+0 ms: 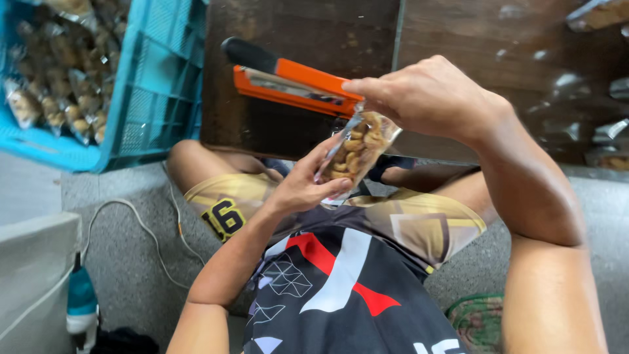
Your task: The person repeatedly picks up clear plastic bags filled with snacks, places them into an orange heat-sealing machine, seals the bags, and then places the sealed bags into a blue crate. The process is repeated for multiple bags.
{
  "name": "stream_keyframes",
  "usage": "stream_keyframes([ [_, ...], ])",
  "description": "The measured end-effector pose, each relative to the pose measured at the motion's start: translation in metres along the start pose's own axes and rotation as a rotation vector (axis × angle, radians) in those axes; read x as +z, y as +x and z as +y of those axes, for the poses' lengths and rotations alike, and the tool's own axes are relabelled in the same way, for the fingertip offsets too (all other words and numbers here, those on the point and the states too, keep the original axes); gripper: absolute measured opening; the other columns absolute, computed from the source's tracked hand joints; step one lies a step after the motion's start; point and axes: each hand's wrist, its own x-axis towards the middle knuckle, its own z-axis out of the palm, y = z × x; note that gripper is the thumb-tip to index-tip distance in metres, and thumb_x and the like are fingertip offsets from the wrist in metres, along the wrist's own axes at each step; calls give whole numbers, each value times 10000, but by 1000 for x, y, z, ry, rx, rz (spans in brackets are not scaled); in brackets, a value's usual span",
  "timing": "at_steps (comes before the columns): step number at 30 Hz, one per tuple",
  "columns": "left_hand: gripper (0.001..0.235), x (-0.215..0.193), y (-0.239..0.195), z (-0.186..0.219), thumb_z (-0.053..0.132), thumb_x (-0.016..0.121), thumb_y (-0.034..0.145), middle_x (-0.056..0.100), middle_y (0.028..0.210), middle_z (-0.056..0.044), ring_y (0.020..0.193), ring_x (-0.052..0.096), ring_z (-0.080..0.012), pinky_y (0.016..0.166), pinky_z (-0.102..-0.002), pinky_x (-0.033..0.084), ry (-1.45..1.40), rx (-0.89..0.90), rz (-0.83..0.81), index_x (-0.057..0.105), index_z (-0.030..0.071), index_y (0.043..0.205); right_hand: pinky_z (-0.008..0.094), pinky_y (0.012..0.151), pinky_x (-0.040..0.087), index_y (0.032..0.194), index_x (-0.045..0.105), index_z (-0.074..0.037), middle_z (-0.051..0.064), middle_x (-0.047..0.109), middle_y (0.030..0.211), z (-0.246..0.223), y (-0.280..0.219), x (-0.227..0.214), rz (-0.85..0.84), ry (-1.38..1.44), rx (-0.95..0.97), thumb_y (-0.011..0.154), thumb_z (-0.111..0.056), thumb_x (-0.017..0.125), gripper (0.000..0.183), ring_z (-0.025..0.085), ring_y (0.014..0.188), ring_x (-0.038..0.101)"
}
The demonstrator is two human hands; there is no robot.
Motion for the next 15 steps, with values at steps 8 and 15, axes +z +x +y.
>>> stream_keyframes([
  [8, 621, -77, -56, -7, 166, 734, 958, 649, 1332, -122, 1177, 661, -182, 1022, -331, 562, -481, -164, 265, 463, -39, 1477, 440, 1085, 489, 1592, 465, -68, 143, 522, 1581, -11, 101, 36, 535, -32, -365, 851, 6, 602, 757, 351, 1402, 519],
  [15, 477, -102, -24, -13, 219, 716, 975, 727, 1150, -94, 982, 713, -151, 869, -316, 594, -533, -246, 345, 600, -38, 1361, 520, 1141, 357, 1616, 385, -46, 116, 368, 1677, -15, 156, 47, 402, -97, -411, 843, 7, 600, 804, 423, 1484, 334],
])
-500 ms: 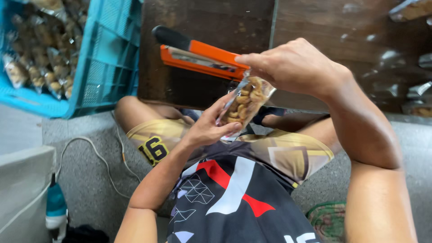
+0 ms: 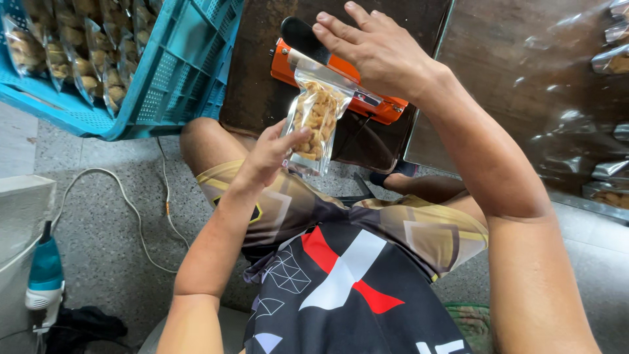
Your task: The person repeatedly picks up clear plastic bags filled with snacks, places them into an orange heat-sealing machine, seals the bags, and then places the sealed bags into a blue crate. The process is repeated for multiple bags.
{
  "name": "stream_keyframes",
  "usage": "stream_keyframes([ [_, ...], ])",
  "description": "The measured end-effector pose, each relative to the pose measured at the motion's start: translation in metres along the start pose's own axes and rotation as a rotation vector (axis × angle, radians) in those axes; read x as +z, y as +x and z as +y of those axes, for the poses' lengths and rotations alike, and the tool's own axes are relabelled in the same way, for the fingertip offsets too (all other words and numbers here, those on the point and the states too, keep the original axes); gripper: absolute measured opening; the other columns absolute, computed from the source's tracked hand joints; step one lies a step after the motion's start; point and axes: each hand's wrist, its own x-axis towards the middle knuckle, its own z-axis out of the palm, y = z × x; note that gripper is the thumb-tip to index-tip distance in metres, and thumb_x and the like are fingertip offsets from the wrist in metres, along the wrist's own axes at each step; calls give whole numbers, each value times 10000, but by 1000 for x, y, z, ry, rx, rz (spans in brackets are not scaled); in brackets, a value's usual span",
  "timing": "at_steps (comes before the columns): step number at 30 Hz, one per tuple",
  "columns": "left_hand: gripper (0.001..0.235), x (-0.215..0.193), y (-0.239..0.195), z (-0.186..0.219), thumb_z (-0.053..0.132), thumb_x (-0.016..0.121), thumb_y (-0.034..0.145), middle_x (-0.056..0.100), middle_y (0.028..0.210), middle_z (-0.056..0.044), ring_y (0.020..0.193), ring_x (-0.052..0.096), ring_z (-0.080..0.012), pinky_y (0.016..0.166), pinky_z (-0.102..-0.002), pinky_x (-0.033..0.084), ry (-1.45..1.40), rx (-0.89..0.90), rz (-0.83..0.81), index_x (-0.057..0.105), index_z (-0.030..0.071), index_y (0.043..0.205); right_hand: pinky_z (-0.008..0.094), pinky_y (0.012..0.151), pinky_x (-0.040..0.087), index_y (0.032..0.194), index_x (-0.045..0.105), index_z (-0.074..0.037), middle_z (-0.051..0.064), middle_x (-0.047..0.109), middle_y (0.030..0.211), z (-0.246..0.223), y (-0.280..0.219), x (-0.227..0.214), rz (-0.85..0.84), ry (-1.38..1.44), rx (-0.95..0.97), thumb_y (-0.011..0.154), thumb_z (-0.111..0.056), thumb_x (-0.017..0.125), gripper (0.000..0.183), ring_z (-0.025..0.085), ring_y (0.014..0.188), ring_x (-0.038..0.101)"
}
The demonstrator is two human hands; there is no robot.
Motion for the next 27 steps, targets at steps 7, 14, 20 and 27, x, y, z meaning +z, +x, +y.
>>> stream_keyframes([
  [7, 434, 2, 12, 13, 213, 720, 948, 751, 1095, -111, 907, 758, -166, 769, -310, 644, -74, -125, 25, 633, -27, 1299, 519, 1153, 340, 1657, 368, -142, 36, 332, 1714, 11, 14, 21, -53, -115, -37, 919, -19, 585, 779, 364, 1531, 300],
  [14, 430, 4, 11, 28, 218, 725, 940, 754, 1087, -120, 904, 759, -161, 741, -295, 636, -38, -170, 22, 637, -35, 1276, 523, 1222, 272, 1662, 362, -220, -18, 340, 1699, 14, 21, 46, -12, -208, -17, 1013, -182, 552, 678, 312, 1542, 281],
  [20, 426, 8, 13, 37, 214, 729, 941, 756, 1074, -119, 882, 761, -152, 715, -273, 633, -26, -194, 23, 643, -47, 1267, 570, 1171, 296, 1631, 372, -232, -18, 352, 1673, 14, 26, 54, -49, -136, 0, 1017, -288, 534, 638, 339, 1510, 298],
  [27, 423, 7, 13, 34, 235, 717, 945, 763, 1033, -103, 810, 756, -122, 625, -231, 612, -5, -209, 32, 647, -42, 1258, 582, 1159, 295, 1620, 368, -302, -21, 363, 1656, 4, 34, 61, -126, -217, 65, 576, -458, 828, 1151, 333, 1493, 314],
])
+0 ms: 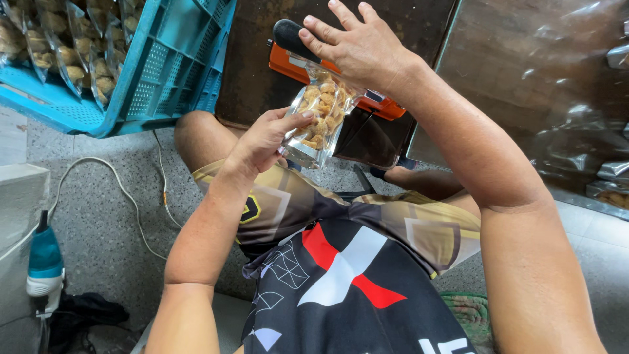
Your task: The person repeatedly picks up clear plastic bags filled with snacks, places them into an orange heat-sealing machine, seals the bags, and then places the sealed bags into a blue crate. The process is repeated for multiple bags.
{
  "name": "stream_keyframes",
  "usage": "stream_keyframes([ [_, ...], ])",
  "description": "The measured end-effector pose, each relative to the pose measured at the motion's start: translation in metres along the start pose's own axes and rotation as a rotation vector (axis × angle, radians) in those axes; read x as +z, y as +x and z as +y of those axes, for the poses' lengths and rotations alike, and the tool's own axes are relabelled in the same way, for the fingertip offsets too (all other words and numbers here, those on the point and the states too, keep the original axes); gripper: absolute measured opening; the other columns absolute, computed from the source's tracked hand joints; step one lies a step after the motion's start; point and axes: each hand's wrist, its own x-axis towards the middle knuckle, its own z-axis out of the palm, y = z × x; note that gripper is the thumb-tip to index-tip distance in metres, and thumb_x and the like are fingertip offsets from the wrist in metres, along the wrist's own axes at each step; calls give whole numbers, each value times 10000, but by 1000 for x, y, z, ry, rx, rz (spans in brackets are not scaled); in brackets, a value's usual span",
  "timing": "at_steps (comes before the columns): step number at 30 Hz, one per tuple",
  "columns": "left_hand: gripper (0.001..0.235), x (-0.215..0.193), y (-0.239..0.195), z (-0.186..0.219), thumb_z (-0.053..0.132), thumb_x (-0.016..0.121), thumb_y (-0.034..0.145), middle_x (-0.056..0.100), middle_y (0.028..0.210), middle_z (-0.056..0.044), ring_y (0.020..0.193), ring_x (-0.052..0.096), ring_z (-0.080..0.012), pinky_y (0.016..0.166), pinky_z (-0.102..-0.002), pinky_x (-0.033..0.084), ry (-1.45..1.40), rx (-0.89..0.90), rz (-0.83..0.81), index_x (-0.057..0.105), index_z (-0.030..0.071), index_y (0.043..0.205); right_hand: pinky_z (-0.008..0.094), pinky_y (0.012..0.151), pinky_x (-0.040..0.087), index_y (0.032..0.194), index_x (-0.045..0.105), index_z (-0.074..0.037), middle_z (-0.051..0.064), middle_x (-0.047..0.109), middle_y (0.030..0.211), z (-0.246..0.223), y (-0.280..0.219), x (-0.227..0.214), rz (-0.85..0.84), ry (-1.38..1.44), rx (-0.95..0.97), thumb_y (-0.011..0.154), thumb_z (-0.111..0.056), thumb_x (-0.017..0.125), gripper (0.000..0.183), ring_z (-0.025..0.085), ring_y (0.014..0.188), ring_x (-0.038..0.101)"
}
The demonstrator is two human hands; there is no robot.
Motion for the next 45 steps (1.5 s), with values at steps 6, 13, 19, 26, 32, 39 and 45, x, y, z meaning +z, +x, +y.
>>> stream_keyframes([
  [6, 429, 0, -1, -5, 244, 730, 980, 760, 1035, -101, 781, 716, -106, 555, -208, 525, -13, 30, -34, 650, -49, 1282, 610, 1134, 301, 1637, 448, -320, 69, 395, 1682, -1, 0, -1, 119, -110, -10, 707, -563, 854, 1044, 335, 1518, 342],
  [13, 436, 1, -1, -4, 235, 724, 950, 756, 1061, -100, 865, 751, -130, 705, -248, 614, -48, 9, -24, 632, -42, 1274, 654, 1095, 292, 1591, 478, -313, 102, 428, 1635, -9, 8, -2, 32, -74, 65, 934, -376, 683, 690, 348, 1509, 335],
  [19, 435, 1, 0, -5, 233, 725, 974, 746, 1077, -119, 860, 741, -138, 691, -250, 601, -48, 21, -42, 637, -54, 1289, 712, 1049, 303, 1568, 449, -330, 144, 409, 1592, -16, 16, -10, -66, -25, 148, 971, -290, 587, 614, 398, 1487, 280],
  [26, 424, -5, 2, -10, 210, 722, 950, 754, 1075, -119, 864, 747, -156, 717, -271, 607, -65, 7, -24, 630, -46, 1275, 710, 1062, 305, 1576, 427, -336, 160, 394, 1595, -21, 17, -7, -80, 15, 190, 994, -294, 559, 599, 412, 1490, 268],
  [32, 434, -6, 3, -9, 180, 719, 949, 751, 1088, -120, 885, 749, -163, 756, -282, 614, -50, 35, -26, 621, -64, 1293, 664, 1042, 340, 1575, 411, -356, 177, 347, 1620, -21, 11, -22, -88, 113, 208, 966, -284, 587, 638, 433, 1495, 252],
  [39, 469, -12, -26, -7, 188, 711, 951, 734, 1133, -130, 961, 736, -174, 829, -306, 620, -43, 53, -33, 597, -76, 1322, 561, 1116, 387, 1571, 448, -335, 176, 287, 1665, 1, -22, -55, -11, 319, 161, 841, -62, 600, 794, 445, 1487, 301],
  [45, 545, -35, -83, 3, 218, 674, 986, 712, 1205, -174, 1012, 727, -200, 855, -311, 599, -66, 40, -129, 534, -118, 1391, 462, 1081, 541, 1513, 564, -96, 177, 654, 1440, 4, -70, -91, 324, 682, 186, 1094, -188, 592, 430, 341, 1306, 639],
])
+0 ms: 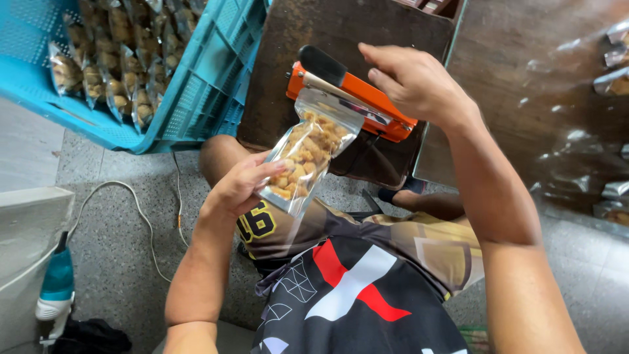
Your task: The person repeatedly picks up clear plastic bags filled with snacks, places them into an orange heat-sealing machine, seals the bags, and then places the sealed bags into a blue crate. The process is repeated for multiple bags.
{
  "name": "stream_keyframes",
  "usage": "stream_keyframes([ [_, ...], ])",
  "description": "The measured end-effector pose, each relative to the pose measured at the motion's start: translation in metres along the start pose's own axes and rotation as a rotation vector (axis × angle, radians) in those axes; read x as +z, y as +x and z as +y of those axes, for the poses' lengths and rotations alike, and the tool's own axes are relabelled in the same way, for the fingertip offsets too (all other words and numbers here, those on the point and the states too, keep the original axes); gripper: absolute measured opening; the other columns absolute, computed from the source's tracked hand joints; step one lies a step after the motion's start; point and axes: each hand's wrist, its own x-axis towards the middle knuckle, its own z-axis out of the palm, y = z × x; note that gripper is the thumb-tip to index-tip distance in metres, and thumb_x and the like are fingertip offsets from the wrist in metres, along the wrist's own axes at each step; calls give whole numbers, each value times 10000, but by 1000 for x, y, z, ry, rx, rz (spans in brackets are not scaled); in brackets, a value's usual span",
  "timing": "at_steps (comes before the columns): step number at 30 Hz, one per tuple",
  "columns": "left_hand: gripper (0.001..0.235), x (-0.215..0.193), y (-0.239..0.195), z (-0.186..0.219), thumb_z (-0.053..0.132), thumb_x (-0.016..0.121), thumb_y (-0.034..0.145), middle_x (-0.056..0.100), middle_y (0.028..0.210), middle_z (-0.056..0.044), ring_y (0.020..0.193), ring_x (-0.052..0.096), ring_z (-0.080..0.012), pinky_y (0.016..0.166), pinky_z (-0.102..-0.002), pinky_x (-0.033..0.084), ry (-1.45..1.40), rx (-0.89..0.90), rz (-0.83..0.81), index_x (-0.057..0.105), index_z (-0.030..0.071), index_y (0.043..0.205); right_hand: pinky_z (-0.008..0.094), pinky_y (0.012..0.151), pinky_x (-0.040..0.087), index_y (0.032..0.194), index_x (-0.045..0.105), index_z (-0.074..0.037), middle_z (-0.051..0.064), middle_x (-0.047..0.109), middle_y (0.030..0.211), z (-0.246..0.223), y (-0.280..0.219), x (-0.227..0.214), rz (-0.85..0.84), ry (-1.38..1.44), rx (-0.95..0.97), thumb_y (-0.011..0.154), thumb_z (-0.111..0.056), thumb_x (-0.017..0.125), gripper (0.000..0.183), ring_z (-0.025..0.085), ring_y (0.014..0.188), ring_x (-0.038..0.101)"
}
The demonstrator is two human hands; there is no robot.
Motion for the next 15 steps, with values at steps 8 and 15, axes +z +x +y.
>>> stream_keyframes([
  [8, 776, -24, -18, 20, 429, 597, 1010, 630, 1370, -222, 1187, 646, -256, 1015, -352, 520, -34, 31, -195, 395, -102, 1537, 258, 517, 563, 1379, 652, -83, 28, 766, 1004, -37, 7, 20, -480, 760, 424, 954, -324, 661, 489, 69, 734, 661],
  [15, 924, -51, -37, 52, 688, 587, 992, 643, 1404, -218, 1208, 654, -337, 1127, -530, 526, -336, 817, -217, 422, -1, 1585, 258, 615, 639, 1291, 657, -19, 24, 719, 930, -67, 47, 58, -133, 1089, 388, 1007, -205, 672, 340, 102, 741, 680],
])
